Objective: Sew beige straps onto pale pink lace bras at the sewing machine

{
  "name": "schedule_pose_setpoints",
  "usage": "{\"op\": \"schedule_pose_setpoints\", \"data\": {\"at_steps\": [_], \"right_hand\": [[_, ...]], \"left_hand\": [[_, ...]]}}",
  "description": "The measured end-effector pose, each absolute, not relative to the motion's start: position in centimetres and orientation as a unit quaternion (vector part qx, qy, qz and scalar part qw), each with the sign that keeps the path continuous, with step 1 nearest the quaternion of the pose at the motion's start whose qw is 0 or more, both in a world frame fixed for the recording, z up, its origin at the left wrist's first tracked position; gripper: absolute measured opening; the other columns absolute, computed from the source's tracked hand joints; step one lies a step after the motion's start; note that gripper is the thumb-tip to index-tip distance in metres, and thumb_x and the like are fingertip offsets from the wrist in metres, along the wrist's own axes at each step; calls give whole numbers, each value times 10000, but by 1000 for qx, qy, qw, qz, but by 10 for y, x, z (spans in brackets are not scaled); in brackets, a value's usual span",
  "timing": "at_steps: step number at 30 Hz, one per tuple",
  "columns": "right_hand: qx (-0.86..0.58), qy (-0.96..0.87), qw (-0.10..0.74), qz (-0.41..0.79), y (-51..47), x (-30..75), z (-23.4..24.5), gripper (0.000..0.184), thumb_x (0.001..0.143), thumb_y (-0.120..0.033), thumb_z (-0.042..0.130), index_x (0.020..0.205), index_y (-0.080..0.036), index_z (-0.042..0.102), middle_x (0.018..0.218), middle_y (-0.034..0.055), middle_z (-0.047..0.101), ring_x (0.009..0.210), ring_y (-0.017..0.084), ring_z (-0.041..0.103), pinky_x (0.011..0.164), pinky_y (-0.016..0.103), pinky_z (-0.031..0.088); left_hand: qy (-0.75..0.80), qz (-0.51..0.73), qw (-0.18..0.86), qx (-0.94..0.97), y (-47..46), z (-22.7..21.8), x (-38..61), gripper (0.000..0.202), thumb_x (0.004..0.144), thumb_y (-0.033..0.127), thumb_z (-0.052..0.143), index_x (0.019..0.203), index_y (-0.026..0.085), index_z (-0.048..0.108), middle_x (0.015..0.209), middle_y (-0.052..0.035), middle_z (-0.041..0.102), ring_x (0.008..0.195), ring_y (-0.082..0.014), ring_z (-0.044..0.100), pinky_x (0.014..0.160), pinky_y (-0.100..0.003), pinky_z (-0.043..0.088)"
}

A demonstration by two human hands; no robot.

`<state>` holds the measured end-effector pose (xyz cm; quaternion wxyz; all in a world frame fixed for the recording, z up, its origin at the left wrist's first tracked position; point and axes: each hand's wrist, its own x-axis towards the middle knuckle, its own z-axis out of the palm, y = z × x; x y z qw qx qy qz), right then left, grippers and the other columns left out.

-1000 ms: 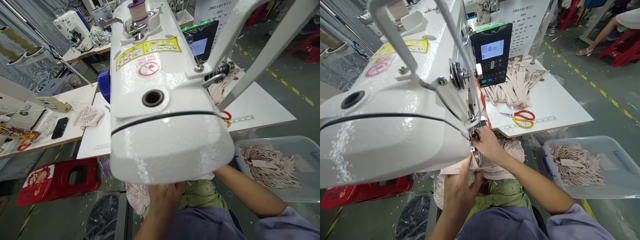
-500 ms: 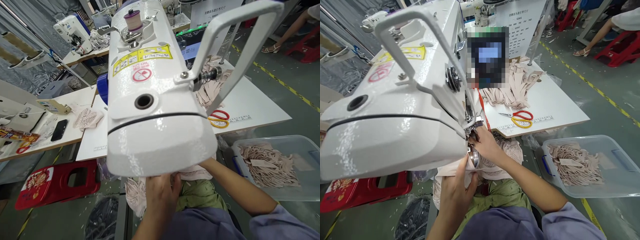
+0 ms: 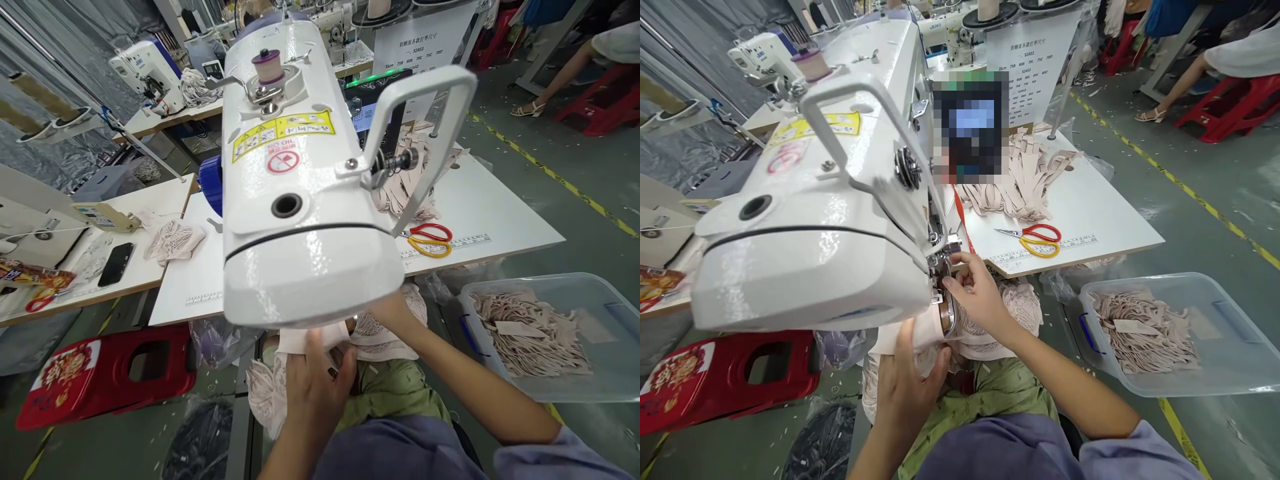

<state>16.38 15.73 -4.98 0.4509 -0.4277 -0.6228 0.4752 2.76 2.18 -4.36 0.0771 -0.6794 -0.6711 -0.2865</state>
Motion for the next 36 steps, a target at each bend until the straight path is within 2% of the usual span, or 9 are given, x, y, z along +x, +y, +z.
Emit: {"op": "schedule_pose_setpoints", "data": {"at_steps": [8, 12, 16, 21, 23, 25, 28, 32, 36], "right_hand": [[-403, -623, 382, 551, 91, 198, -52, 431, 860, -607, 589, 1007, -202, 610, 958, 72, 669, 906, 211, 626, 810, 330, 511], [-426, -563, 357, 611, 69, 209, -43, 448, 883, -602, 556, 982, -186, 689, 916, 63, 711, 854, 208, 648, 750, 316, 521], [-419, -501, 324, 684, 67, 224, -37, 472, 782, -604, 680, 922, -156, 722, 831, 44, 703, 737, 173, 621, 655, 271, 497], [-294, -565, 199, 744, 70, 229, -24, 333, 875, -466, 616, 917, -149, 707, 801, 12, 674, 720, 139, 600, 654, 236, 473], [-277, -665, 173, 672, 69, 227, -23, 266, 931, -359, 541, 861, -156, 699, 763, 9, 667, 694, 136, 594, 649, 236, 463], [-286, -791, 173, 512, 67, 223, -27, 263, 951, -250, 487, 813, -165, 694, 724, 22, 662, 664, 141, 584, 629, 245, 441], [-295, -896, 218, 251, 65, 215, -41, 280, 964, -183, 436, 898, -164, 707, 763, 70, 695, 692, 172, 601, 644, 286, 441], [-242, -913, 303, 129, 69, 210, -56, 303, 1000, -177, 393, 1003, -167, 696, 800, 57, 728, 713, 174, 612, 718, 322, 476], [-231, -914, 299, 146, 74, 213, -60, 269, 992, -184, 440, 1104, -255, 673, 915, 24, 736, 842, 157, 642, 972, 402, 444]], "left_hand": [[-656, -285, 73, -695, -6, -59, 69, 821, 942, 400, 543, 1558, 40, 136, 1384, -302, 525, 1264, -383, 555, 893, -435, 563], [-605, -293, -52, -738, -35, -55, 82, 797, 961, 428, 494, 1561, 53, 127, 1272, -268, 636, 1096, -338, 678, 777, -387, 605], [-575, -313, -235, -719, -36, -29, 56, 439, 984, 283, 466, 1405, 173, 409, 811, -44, 744, 657, -165, 711, 572, -234, 564], [-469, -315, -75, -822, -5, 3, 39, 348, 949, 150, 448, 1291, 137, 513, 1213, -166, 664, 1201, -258, 600, 1014, -415, 494], [-450, -249, -52, -856, 6, 1, 39, 304, 965, 179, 428, 1228, 125, 570, 1121, -144, 707, 1135, -256, 633, 1085, -472, 421], [-509, -202, -80, -833, 13, -8, 38, 277, 983, 250, 406, 926, 154, 660, 774, -73, 716, 794, -211, 685, 1004, -452, 472], [-620, -189, -282, -707, 14, -23, 37, 460, 988, 399, 356, 623, 200, 552, 520, -29, 576, 527, -170, 562, 739, -361, 528], [-527, -290, -691, -400, 13, -32, 37, 468, 871, 626, 480, 716, 192, 560, 559, 4, 532, 556, -150, 531, 635, -309, 496], [-476, -369, -761, -240, 13, -36, 36, 475, 682, 622, 731, 691, 185, 544, 507, 78, 383, 485, -95, 410, 582, -276, 464]]}}
